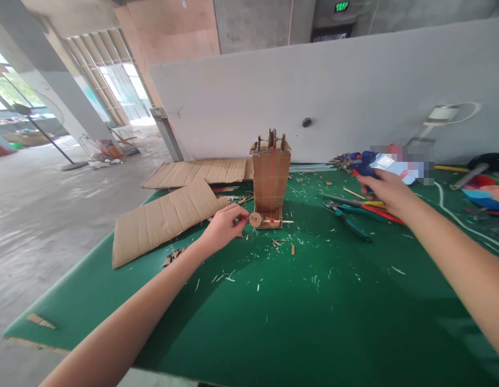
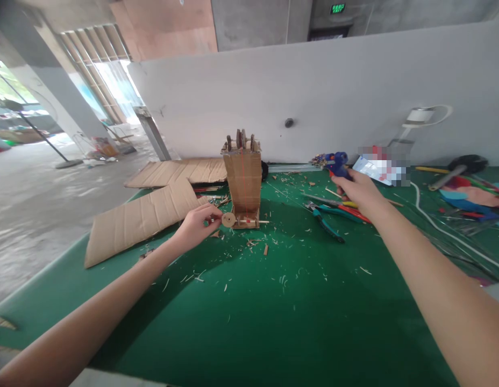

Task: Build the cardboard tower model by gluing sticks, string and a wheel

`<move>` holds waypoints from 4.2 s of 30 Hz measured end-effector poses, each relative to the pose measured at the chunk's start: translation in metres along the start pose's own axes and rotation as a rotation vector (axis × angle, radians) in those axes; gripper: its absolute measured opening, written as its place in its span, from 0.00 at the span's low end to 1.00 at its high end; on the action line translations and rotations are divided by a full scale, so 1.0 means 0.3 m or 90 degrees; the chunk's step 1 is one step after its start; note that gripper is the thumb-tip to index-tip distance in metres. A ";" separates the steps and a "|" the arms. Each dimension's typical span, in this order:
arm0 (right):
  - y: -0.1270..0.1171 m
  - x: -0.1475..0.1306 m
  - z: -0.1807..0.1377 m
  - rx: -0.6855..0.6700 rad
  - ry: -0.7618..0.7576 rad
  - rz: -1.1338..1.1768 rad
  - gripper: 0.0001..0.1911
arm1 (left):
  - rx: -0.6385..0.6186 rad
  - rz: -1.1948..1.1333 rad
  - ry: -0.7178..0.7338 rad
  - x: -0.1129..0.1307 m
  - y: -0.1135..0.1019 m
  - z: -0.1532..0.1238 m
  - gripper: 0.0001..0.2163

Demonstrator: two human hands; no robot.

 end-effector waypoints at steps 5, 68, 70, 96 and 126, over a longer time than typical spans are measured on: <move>0.024 -0.068 -0.084 -0.056 0.020 0.200 0.09 | 0.016 -0.009 -0.003 0.001 -0.004 -0.001 0.03; 0.241 -0.195 -0.435 -0.494 -0.114 0.109 0.18 | -0.024 0.086 0.038 0.028 0.024 -0.013 0.02; 0.242 -0.189 -0.432 -0.495 -0.121 0.104 0.18 | -0.028 0.084 0.035 0.029 0.024 -0.014 0.03; 0.242 -0.179 -0.443 -0.482 -0.112 0.137 0.18 | -0.030 0.067 0.022 0.027 0.026 -0.011 0.03; 0.248 -0.172 -0.440 -0.479 -0.102 0.147 0.16 | -0.045 0.034 0.010 0.034 0.020 -0.010 0.04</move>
Point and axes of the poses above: each hand's wrist, its own z-axis towards the middle knuckle, its own y-axis out of the palm, x = y × z, the point moved 1 cm from there along z, towards the middle knuckle, and after that the axes turned 3 degrees about -y, right-handed, at the moved point
